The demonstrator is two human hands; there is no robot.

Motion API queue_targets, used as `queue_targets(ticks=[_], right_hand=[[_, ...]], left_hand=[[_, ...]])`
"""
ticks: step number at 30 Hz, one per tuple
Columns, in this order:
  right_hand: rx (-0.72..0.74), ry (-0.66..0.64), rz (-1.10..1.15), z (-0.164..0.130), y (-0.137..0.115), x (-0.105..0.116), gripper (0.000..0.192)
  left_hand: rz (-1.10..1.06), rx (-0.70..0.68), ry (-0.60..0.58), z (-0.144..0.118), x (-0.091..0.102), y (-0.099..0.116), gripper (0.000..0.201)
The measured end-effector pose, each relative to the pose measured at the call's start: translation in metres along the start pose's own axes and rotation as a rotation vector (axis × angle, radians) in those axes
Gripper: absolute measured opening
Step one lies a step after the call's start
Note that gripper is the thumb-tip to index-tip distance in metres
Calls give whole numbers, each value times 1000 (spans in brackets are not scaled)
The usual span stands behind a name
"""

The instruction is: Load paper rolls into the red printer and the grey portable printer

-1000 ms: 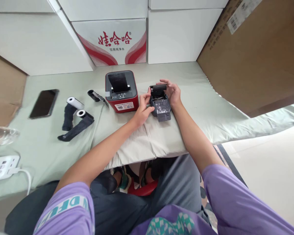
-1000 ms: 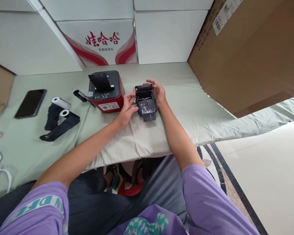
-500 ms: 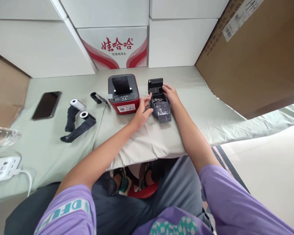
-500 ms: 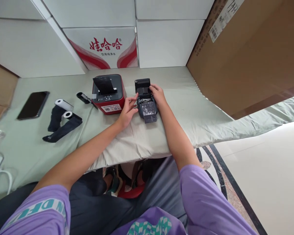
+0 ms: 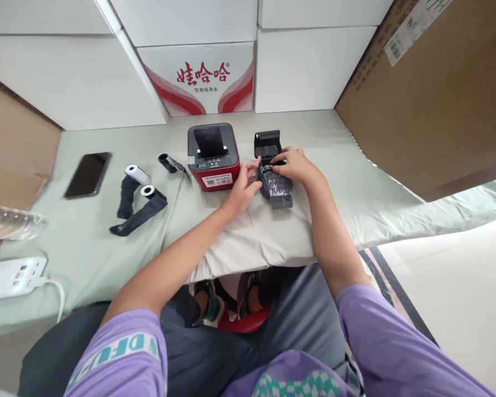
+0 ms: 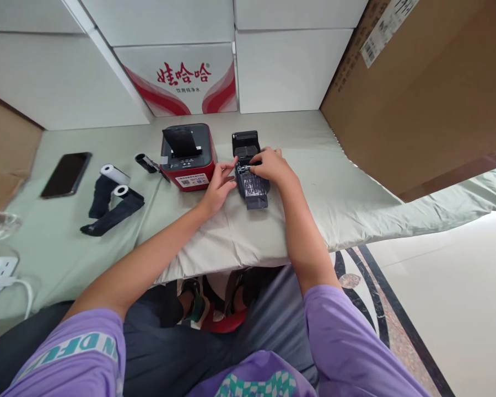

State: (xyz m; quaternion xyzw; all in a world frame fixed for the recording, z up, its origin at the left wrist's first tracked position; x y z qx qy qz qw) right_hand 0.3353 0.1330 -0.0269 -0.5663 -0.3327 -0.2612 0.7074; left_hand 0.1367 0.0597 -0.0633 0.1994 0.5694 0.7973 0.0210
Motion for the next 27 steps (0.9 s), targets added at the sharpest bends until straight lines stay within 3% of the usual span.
queue_targets(ticks=[3, 6, 11, 20, 27], right_hand=[[-84, -104, -22, 5, 3, -3, 21], [-43, -152, 20, 10, 3, -3, 18], [68, -110, 86, 4, 3, 3, 28], [57, -183, 157, -7, 3, 10, 30], [10, -154, 373, -3, 10, 4, 27]], left_hand=[[-13, 6, -14, 1, -1, 0, 50], [-44, 7, -9, 1, -1, 0, 48], [-25, -6, -36, 0, -2, 1, 50], [-67, -106, -65, 1, -5, -6, 68], [-108, -108, -56, 5, -8, -13, 71]])
Point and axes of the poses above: each hand's wrist, its own z-axis towards the middle knuckle, its own x-axis out of the back of the hand, y = z × x, the point moved 2 cm from there along z, towards the middle knuckle, and after that the axes turned 3 degrees about -z, right-handed, at the moved point
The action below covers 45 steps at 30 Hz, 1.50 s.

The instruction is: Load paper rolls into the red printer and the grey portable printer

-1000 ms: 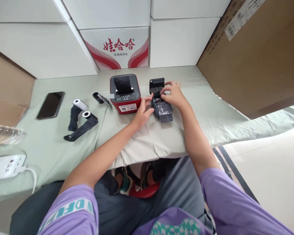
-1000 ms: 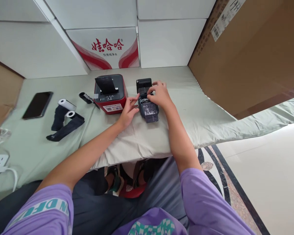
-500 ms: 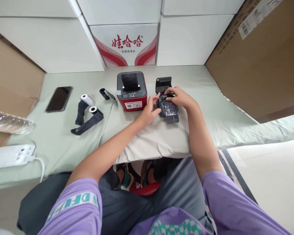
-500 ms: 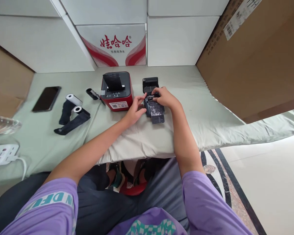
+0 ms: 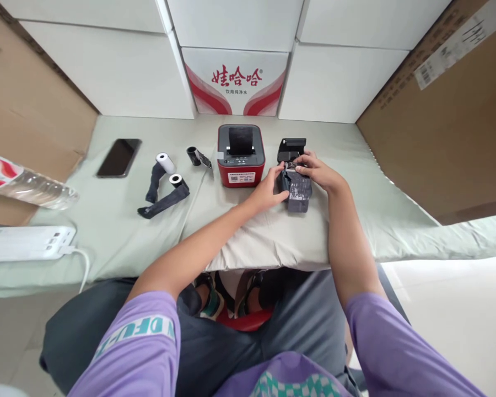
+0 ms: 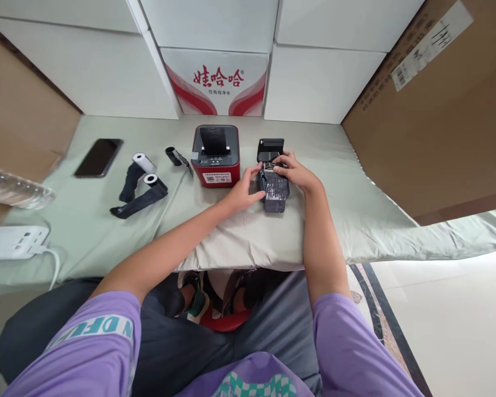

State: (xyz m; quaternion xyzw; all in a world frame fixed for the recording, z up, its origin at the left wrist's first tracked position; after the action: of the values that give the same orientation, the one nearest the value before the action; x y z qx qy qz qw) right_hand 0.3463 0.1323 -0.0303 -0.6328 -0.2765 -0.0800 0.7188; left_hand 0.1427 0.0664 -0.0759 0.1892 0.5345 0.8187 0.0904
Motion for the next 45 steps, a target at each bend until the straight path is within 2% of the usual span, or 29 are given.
queue_targets(ticks=[3, 5, 7, 10, 13, 16, 19, 21, 24, 27, 30, 33, 37, 39, 43, 45], right_hand=[[4, 37, 167, 1, -1, 3, 39], [39, 115, 274, 1, -4, 6, 49], [149, 256, 321, 1, -10, 11, 55], [387, 463, 304, -4, -31, 9, 53], [533, 521, 253, -14, -70, -10, 47], [597, 434, 146, -26, -129, -49, 37], [611, 182, -114, -33, -190, -101, 27], [577, 0, -364, -32, -217, -138, 24], [454, -244, -734, -27, -232, -189, 25], [328, -416, -958, -20, -229, -222, 31], [246, -469, -1035, -13, -223, -233, 34], [233, -446, -1013, -4, -226, -224, 37], [324, -254, -900, 23, -244, -204, 39], [341, -190, -869, 44, -251, -203, 38], [291, -233, -894, 85, -249, -222, 43], [350, -288, -878, 96, -246, -233, 45]], left_hand=[[-5, -12, 9, 0, 0, 0, 73], [-6, -13, 12, 0, 0, 1, 73], [6, -12, 26, -1, 0, 2, 72], [67, -11, 58, -1, 0, 4, 70], [218, -36, 58, -3, -1, 7, 68], [450, -106, 3, -10, -4, 14, 63], [592, -281, -175, -19, -11, 23, 61], [663, -361, -306, -24, -15, 27, 56], [797, -346, -394, -26, -19, 30, 53], [858, -324, -421, -25, -18, 36, 58], [862, -307, -447, -23, -18, 40, 61], [827, -270, -472, -21, -19, 33, 57], [715, -367, -452, -23, -20, 23, 52], [649, -403, -437, -26, -20, 24, 48], [511, -453, -401, -35, -21, 42, 46], [521, -445, -414, -38, -21, 51, 46]])
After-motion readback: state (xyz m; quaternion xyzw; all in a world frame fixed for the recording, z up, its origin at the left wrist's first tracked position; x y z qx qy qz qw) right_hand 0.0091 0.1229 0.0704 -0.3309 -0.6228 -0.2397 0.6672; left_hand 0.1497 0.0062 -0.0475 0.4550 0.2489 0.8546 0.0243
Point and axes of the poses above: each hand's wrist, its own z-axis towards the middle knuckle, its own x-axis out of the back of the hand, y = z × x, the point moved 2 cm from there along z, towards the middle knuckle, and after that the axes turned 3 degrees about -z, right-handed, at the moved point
